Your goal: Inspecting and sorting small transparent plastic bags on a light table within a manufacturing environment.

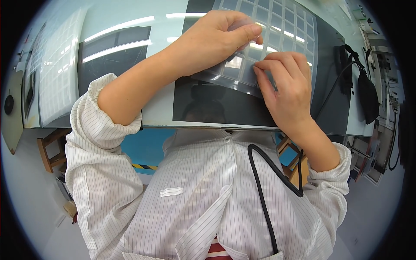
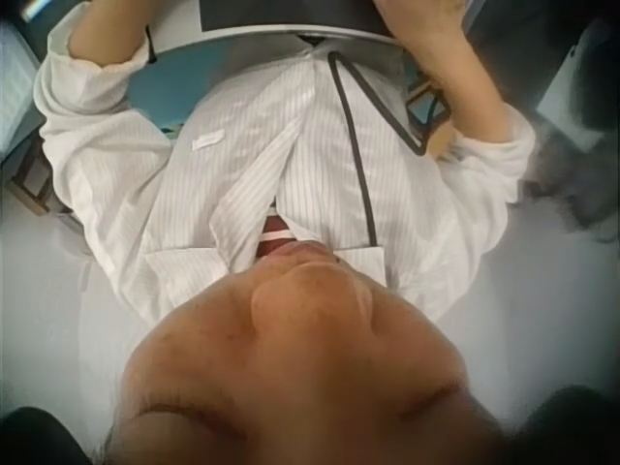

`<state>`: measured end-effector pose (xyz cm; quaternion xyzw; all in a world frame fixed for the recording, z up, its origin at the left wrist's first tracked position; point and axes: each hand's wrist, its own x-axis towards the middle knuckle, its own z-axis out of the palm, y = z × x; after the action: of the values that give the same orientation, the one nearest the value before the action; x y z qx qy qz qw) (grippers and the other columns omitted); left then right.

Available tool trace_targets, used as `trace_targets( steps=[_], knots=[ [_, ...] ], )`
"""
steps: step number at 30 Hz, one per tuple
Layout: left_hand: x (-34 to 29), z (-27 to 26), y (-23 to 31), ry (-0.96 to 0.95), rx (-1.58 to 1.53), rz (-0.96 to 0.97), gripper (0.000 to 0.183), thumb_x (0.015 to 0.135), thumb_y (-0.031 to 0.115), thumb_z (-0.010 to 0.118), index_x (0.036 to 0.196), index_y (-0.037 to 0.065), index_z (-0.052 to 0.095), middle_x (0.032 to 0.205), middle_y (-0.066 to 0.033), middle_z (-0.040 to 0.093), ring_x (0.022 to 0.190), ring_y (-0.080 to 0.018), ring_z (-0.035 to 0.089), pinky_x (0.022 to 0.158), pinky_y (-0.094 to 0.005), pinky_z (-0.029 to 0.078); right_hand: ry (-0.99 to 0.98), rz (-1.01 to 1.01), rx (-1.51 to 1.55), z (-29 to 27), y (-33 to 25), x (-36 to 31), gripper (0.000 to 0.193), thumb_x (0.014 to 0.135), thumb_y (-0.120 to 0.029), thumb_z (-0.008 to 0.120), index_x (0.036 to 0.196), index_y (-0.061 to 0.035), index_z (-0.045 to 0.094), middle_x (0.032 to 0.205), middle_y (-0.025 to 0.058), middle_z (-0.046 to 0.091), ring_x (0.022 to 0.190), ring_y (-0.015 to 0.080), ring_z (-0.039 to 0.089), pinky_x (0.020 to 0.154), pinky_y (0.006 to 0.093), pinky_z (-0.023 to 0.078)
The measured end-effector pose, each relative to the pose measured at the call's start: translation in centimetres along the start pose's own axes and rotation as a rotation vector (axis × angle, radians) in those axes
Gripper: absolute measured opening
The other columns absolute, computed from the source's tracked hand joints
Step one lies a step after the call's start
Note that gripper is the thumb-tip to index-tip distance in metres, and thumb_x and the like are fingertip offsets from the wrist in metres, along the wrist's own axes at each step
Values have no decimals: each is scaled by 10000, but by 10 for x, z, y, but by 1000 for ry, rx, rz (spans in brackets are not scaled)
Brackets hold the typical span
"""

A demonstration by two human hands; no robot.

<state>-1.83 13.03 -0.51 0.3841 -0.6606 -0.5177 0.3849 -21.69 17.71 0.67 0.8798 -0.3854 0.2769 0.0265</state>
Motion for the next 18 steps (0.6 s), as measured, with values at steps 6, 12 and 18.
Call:
trace_targets(
  steps=[6, 12, 18],
  knots=[
    [-2, 5, 6, 35, -31, 27, 381, 923, 401, 645, 927, 23, 694, 767, -27, 598, 701, -105, 533, 640, -247, 427, 25, 9, 207, -19, 4, 10, 170, 769, 36, 707, 921, -16, 652, 958, 81, 636, 924, 237, 577, 804, 328, 449],
    [-9, 11, 9, -149, -50, 130, 289, 972, 324, 617, 990, 41, 675, 801, 25, 564, 749, -58, 508, 660, -217, 418, 82, 193, 303, -31, 9, 9, 171, 810, 20, 699, 977, -4, 668, 956, 81, 638, 918, 237, 576, 813, 316, 450],
    [-9, 13, 9, -59, -34, 3, 325, 998, 341, 567, 965, 39, 683, 678, 62, 435, 600, -24, 355, 517, -210, 287, -53, 65, -14, -22, 13, -19, 160, 785, 11, 717, 939, -20, 685, 966, 80, 642, 889, 266, 572, 790, 348, 467]
  ],
)
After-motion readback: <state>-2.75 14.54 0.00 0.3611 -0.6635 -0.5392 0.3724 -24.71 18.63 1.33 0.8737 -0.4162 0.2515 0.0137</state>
